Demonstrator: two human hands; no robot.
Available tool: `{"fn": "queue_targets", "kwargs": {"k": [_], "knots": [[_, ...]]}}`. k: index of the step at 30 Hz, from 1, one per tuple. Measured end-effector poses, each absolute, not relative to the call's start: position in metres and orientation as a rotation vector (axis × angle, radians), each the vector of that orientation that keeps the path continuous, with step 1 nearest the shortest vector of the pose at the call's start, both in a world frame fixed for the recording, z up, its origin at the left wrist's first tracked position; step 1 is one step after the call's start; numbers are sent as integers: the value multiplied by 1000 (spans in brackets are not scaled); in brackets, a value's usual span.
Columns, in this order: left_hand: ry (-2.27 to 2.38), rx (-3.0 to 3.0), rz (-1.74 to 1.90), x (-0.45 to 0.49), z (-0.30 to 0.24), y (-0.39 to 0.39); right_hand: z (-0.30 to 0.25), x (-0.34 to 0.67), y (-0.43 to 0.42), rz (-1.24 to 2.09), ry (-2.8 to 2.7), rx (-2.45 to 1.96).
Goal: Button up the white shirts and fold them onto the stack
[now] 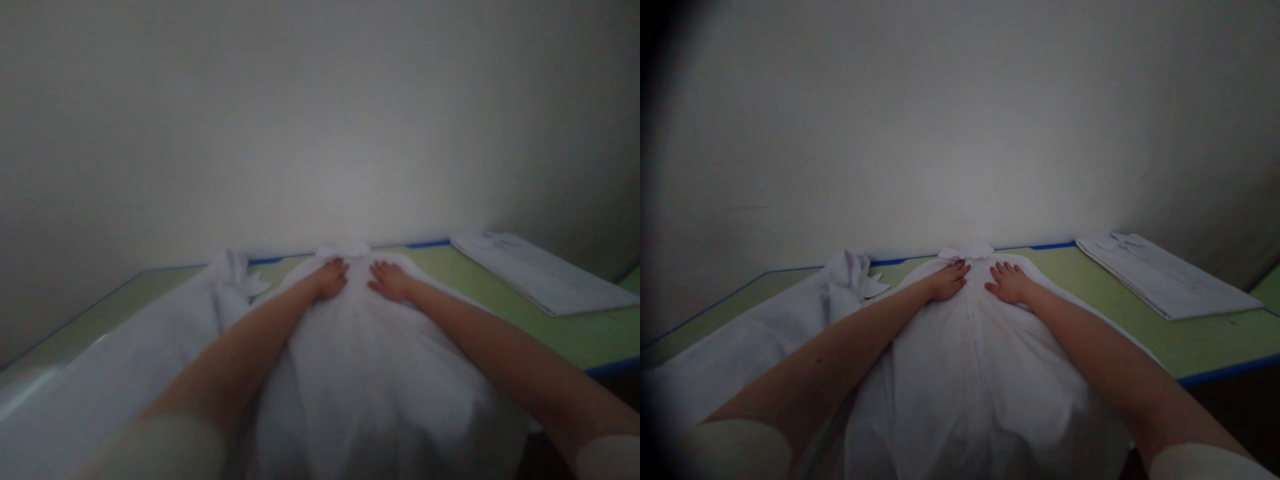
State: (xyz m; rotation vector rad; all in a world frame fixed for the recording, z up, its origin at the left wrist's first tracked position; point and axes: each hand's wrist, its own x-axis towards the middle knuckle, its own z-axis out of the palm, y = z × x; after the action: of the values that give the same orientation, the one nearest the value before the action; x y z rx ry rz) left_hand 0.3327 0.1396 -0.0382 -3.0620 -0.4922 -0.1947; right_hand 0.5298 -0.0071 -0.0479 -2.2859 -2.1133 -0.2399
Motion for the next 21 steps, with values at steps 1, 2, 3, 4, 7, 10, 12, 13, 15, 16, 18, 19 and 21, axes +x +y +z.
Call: {"fn": "queue_targets", "kwargs": {"k": [1, 2, 3, 4, 7, 10, 12, 13, 15, 16, 18, 19, 21], "knots": [[-491, -3056, -186, 335, -38, 144, -48, 533, 0, -234, -2110, -2294], [-494, -3052, -180, 337, -37, 148, -48, 536, 7, -226, -2111, -2300], [-503, -3051, -178, 339, -36, 152, -48, 539, 14, -216, -2114, -2305], [-515, -3052, -181, 341, -36, 156, -47, 542, 21, -207, -2120, -2305], [-554, -3052, -214, 348, -35, 168, -46, 551, 38, -207, -2141, -2271], [-577, -3049, -257, 352, -34, 177, -45, 556, 49, -225, -2145, -2219], [-580, -3049, -292, 353, -33, 179, -43, 557, 50, -238, -2151, -2178], [-580, -3048, -313, 353, -32, 178, -42, 556, 48, -252, -2147, -2157], [-586, -3037, -372, 350, -28, 172, -36, 550, 42, -307, -2117, -2123], [-592, -3029, -401, 348, -25, 167, -31, 546, 38, -346, -2096, -2110], [-584, -3009, -459, 340, -17, 155, -19, 534, 27, -424, -2057, -2097], [-572, -3000, -486, 335, -12, 148, -13, 526, 22, -451, -2047, -2094], [-578, -3014, -504, 325, -3, 133, -3, 508, 11, -466, -2039, -2088]]}}
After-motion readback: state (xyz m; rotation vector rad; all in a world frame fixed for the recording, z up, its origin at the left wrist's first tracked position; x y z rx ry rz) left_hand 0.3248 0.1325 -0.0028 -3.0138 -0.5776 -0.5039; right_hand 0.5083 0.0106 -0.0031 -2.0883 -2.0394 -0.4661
